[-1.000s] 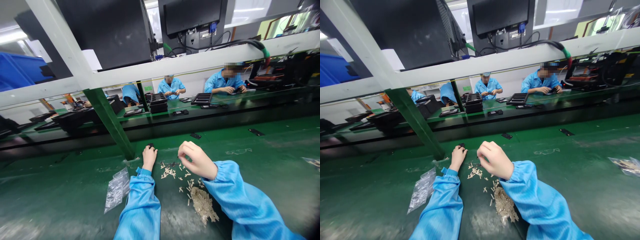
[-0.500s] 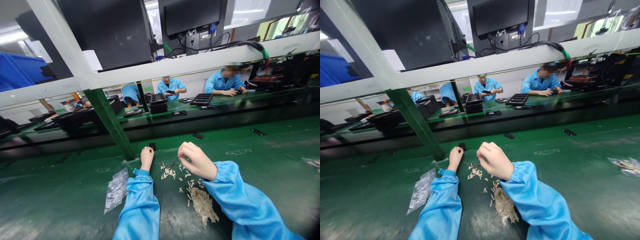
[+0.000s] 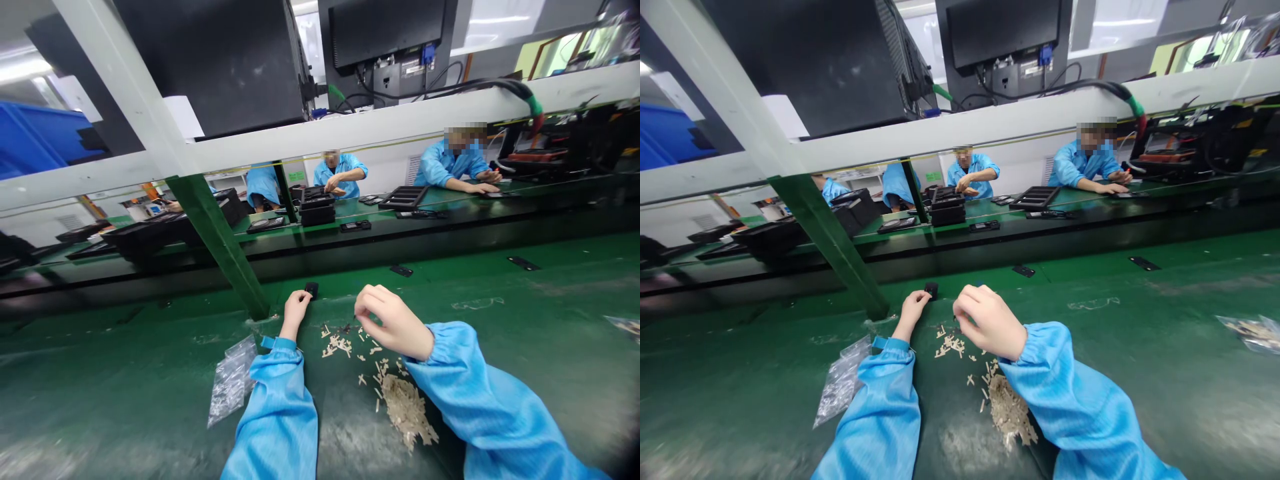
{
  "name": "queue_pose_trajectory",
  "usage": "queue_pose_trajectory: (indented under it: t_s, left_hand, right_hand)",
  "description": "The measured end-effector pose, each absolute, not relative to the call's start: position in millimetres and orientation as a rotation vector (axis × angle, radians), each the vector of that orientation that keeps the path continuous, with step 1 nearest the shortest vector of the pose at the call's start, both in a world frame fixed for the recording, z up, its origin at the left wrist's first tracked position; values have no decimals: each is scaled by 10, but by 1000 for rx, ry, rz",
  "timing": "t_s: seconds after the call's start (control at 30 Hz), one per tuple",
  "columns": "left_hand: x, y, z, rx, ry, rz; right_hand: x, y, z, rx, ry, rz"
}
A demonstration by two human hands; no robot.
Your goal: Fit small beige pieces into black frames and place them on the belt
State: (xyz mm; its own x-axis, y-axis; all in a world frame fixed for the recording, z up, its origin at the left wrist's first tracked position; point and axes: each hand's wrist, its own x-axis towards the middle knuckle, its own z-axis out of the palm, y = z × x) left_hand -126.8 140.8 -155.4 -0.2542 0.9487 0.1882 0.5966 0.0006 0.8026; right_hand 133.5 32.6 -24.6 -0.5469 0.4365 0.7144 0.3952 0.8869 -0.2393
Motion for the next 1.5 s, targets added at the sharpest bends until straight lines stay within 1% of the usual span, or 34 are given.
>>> queue_pose_trajectory:
  t_s: [0.27,0.47,0.6,0.73,0.9,1.0,1.17,1.3,1.4,1.5]
  left_hand:
    - [-1212,1397,-1529,1404,1562,1401]
    - [-1150,1355,-1374,1153,1311,1645]
    - [-1013,1292,-1135,1051,1160,1761]
    - [-807,1136,-786,1031,1028,1848]
    - [-508,838,-393,1101,799,1806]
    - [-355,658,-263,1171,797,1730]
    - [-211,351,-148,1425,922,1626]
    - [-149,127,-89,1664,1068,1557]
    - [-103,23,-60,1809,1148,1537]
    - [-59,-26,-36,1957,1192,1580]
  right_hand:
    - [1333,333,-251,-592,-2219,62]
    - [1337,344,-264,-599,-2226,64]
    - [1339,342,-264,-595,-2228,64]
    - [1345,339,-263,-599,-2222,65]
    - [1352,315,-232,-600,-2175,88]
    - [1362,283,-187,-575,-2085,160]
    - [1406,242,-114,-615,-1795,295]
    - [1423,210,-87,-622,-1619,553]
    - [1409,167,-72,-595,-1531,709]
    - [1391,124,-61,-608,-1488,749]
